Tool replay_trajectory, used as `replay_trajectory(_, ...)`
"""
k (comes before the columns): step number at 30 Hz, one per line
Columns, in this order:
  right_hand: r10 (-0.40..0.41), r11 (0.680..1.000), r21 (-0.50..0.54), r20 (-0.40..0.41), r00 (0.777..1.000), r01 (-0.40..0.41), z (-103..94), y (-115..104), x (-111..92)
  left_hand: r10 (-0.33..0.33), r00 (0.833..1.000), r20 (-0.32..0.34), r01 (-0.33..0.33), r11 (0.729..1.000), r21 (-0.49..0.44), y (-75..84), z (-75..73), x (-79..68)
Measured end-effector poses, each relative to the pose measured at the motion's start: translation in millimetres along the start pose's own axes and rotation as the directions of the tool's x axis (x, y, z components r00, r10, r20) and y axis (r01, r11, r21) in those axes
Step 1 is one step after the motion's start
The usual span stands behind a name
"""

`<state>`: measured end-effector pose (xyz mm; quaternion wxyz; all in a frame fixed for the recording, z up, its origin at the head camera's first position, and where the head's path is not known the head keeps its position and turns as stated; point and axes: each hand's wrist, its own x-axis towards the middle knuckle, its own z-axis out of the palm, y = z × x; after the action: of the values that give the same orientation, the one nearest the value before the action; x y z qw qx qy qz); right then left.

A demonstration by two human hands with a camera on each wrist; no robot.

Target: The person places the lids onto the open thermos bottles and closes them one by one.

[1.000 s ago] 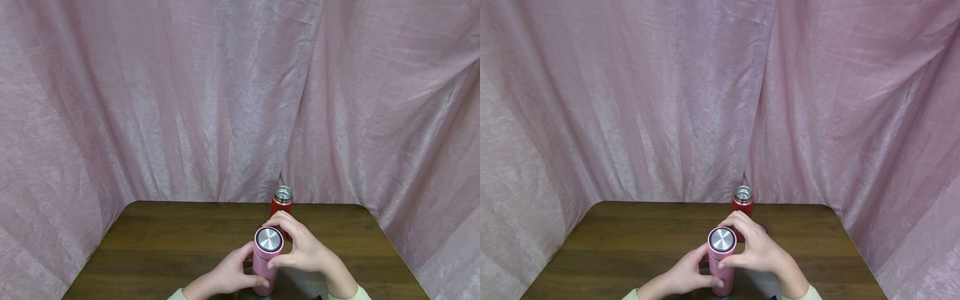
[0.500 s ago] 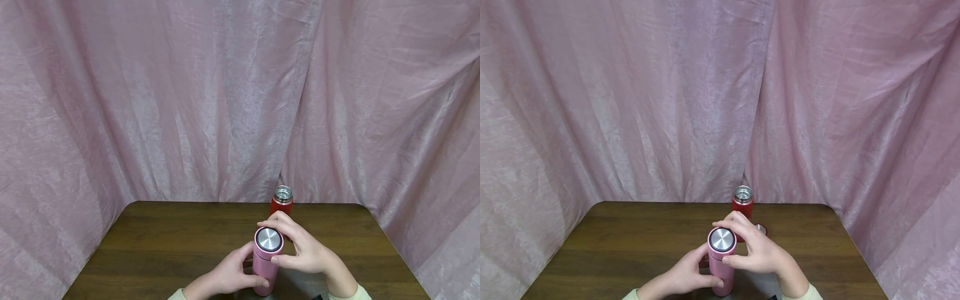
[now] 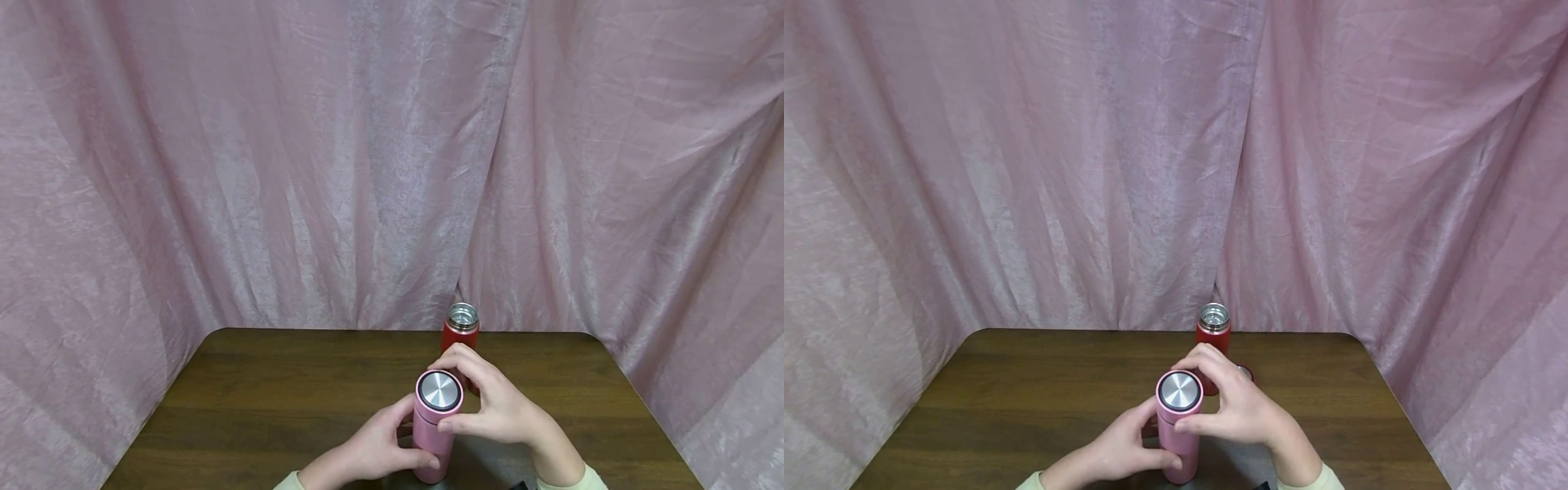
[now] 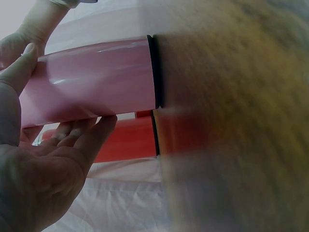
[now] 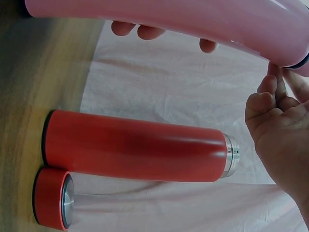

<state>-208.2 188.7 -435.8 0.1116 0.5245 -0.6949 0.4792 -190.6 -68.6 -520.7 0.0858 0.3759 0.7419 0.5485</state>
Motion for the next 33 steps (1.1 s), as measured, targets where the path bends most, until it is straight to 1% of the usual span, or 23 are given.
replay_trajectory(8,0.050,0.999,0.012,-0.008,0.999,-0.050,1.7,0.9,-0.9,0.006,1.000,0.001,-0.006,1.000,0.003,-0.4,0.3,0.3)
replay_trajectory(10,0.060,0.998,-0.022,0.001,0.998,-0.060,1.3,0.5,-1.4,0.007,1.000,0.001,-0.007,1.000,0.002,-0.4,0.3,0.3)
replay_trajectory(12,0.063,0.995,-0.078,0.016,0.998,-0.062,0.5,0.0,-2.0,0.010,1.000,0.002,-0.010,1.000,0.003,-0.4,0.3,0.2)
replay_trajectory(14,0.043,0.991,-0.129,0.035,0.998,-0.038,-0.3,-0.1,-2.6,0.011,1.000,0.002,-0.011,1.000,0.006,-0.4,0.4,0.1)
replay_trajectory(16,0.016,0.988,-0.154,0.051,0.999,-0.008,-0.6,0.1,-2.9,0.010,1.000,0.003,-0.010,1.000,0.004,-0.2,0.4,0.0)
replay_trajectory(20,-0.024,0.991,-0.132,0.055,0.998,0.031,-0.4,0.5,-2.1,0.014,1.000,0.001,-0.014,1.000,0.003,0.4,0.3,-0.1)
replay_trajectory(27,-0.018,0.995,-0.098,0.020,1.000,0.020,0.5,0.7,-0.3,0.024,1.000,-0.002,-0.024,1.000,0.011,1.1,0.3,-0.1)
replay_trajectory(33,-0.016,0.996,-0.085,-0.008,1.000,0.015,1.8,2.1,1.6,0.016,1.000,-0.003,-0.016,1.000,0.005,1.5,0.0,-0.1)
